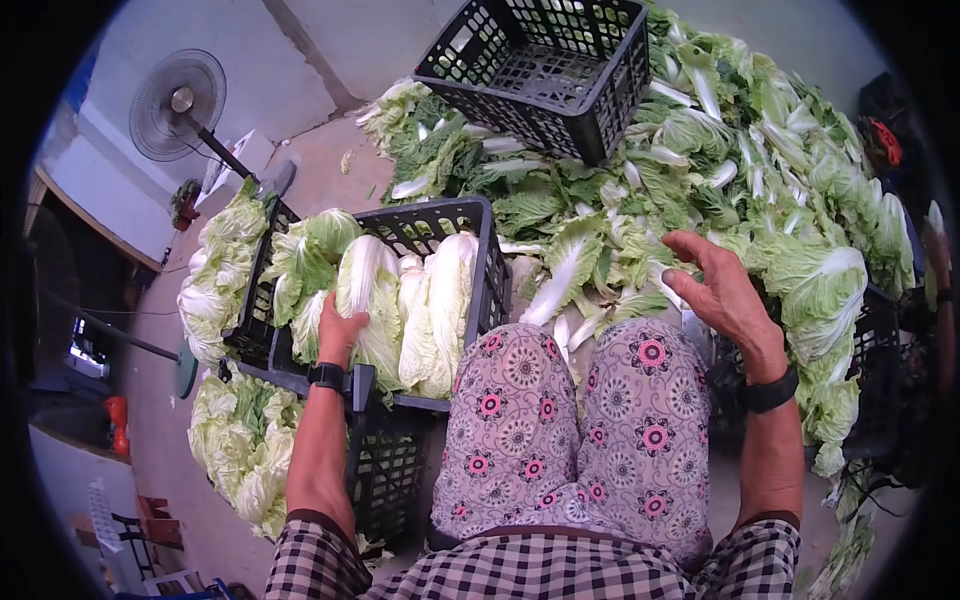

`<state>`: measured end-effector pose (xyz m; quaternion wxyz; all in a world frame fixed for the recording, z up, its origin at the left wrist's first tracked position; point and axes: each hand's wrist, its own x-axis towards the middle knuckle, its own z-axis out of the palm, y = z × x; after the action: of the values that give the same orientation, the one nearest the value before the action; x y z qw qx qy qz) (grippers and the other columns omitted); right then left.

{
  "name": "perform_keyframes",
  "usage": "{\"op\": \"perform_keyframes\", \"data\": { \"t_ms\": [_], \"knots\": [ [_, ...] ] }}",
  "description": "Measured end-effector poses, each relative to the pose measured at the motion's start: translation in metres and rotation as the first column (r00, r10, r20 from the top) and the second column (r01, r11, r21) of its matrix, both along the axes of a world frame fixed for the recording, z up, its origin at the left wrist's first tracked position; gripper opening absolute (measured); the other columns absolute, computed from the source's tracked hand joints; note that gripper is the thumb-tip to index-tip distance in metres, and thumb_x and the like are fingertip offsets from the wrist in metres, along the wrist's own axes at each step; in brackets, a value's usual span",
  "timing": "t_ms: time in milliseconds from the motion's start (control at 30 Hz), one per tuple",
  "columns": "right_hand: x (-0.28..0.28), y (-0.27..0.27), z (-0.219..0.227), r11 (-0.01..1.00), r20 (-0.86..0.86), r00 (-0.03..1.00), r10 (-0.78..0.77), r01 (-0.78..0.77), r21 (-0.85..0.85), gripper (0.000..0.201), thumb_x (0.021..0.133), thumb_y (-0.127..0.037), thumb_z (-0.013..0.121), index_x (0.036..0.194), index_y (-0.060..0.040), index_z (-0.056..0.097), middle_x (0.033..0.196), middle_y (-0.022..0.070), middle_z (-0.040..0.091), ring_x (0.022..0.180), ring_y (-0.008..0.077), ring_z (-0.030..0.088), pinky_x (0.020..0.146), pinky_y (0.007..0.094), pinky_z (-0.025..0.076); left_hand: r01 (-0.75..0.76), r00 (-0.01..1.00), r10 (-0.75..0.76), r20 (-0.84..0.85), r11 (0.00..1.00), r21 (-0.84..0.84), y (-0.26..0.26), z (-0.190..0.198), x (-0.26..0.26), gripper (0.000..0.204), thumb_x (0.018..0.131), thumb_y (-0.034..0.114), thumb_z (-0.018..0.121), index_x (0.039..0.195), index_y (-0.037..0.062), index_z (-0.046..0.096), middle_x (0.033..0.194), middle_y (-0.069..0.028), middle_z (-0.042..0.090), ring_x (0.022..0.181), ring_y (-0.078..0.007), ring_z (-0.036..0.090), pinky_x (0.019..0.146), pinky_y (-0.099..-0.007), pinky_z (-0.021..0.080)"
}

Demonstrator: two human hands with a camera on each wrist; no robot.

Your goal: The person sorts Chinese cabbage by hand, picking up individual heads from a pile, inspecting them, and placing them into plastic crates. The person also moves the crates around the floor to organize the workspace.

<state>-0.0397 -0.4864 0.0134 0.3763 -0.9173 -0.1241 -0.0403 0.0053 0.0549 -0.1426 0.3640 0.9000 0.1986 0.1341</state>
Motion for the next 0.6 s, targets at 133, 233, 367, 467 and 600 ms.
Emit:
{"op": "perform_keyframes", "data": {
  "t_ms": [133,233,367,467,600],
  "knots": [
    [0.008,0.006,-0.003,0.998,-0.088,0.995,0.036,-0.031,0.061,0.048,0.081,-0.024,0.062,0.12,0.0018,0.051,0.111,0.0158,0.06,0.105,0.0247,0.055,0.093,0.0354,0.042,0.013,0.984,-0.027,0.178,0.997,0.081,-0.031,0.031,-0.024,0.071,0.063,0.009,0.072,0.128,0.0053,0.044,0.112,-0.0174,0.061,0.101,-0.0306,0.059,0.088,-0.0359,0.045],
    [0.019,0.01,0.01,0.992,-0.112,0.991,0.075,-0.062,0.113,0.057,0.081,-0.031,0.063,0.126,-0.0004,0.047,0.117,0.0165,0.056,0.11,0.0268,0.053,0.095,0.0385,0.041,0.099,0.896,-0.129,0.424,0.991,0.09,-0.053,0.062,-0.036,0.067,0.065,0.003,0.069,0.127,0.0041,0.045,0.112,-0.0164,0.06,0.099,-0.0298,0.059,0.088,-0.0353,0.044],
    [0.034,0.033,0.032,0.978,0.05,0.995,0.087,-0.094,0.185,0.083,0.075,-0.051,0.066,0.137,-0.0047,0.034,0.131,0.0187,0.046,0.123,0.0301,0.043,0.099,0.0431,0.036,0.293,0.82,-0.099,0.564,0.918,-0.265,-0.099,0.129,-0.046,0.065,0.071,0.002,0.069,0.13,0.0021,0.041,0.113,-0.0121,0.058,0.1,-0.0198,0.056,0.088,-0.0311,0.045],
    [0.048,0.052,0.045,0.859,0.015,0.99,0.144,-0.132,0.495,0.11,0.064,-0.066,0.068,0.143,-0.007,0.02,0.139,0.0244,0.034,0.132,0.0313,0.031,0.102,0.0438,0.032,0.408,0.754,-0.132,0.643,0.862,-0.301,-0.138,0.156,-0.046,0.078,0.071,0.005,0.073,0.136,0.0036,0.031,0.122,-0.0136,0.052,0.106,-0.0206,0.052,0.09,-0.0325,0.044],
    [0.044,0.131,0.056,0.445,0.114,0.861,0.496,-0.364,0.818,0.107,0.064,-0.056,0.073,0.139,-0.0003,0.021,0.134,0.0224,0.038,0.126,0.0283,0.037,0.101,0.0413,0.035,0.45,0.587,-0.459,0.667,0.87,0.203,-0.244,0.16,-0.053,0.088,0.064,0.014,0.079,0.137,0.0056,0.031,0.132,-0.0181,0.043,0.117,-0.028,0.047,0.098,-0.0381,0.038]
  ]
}}
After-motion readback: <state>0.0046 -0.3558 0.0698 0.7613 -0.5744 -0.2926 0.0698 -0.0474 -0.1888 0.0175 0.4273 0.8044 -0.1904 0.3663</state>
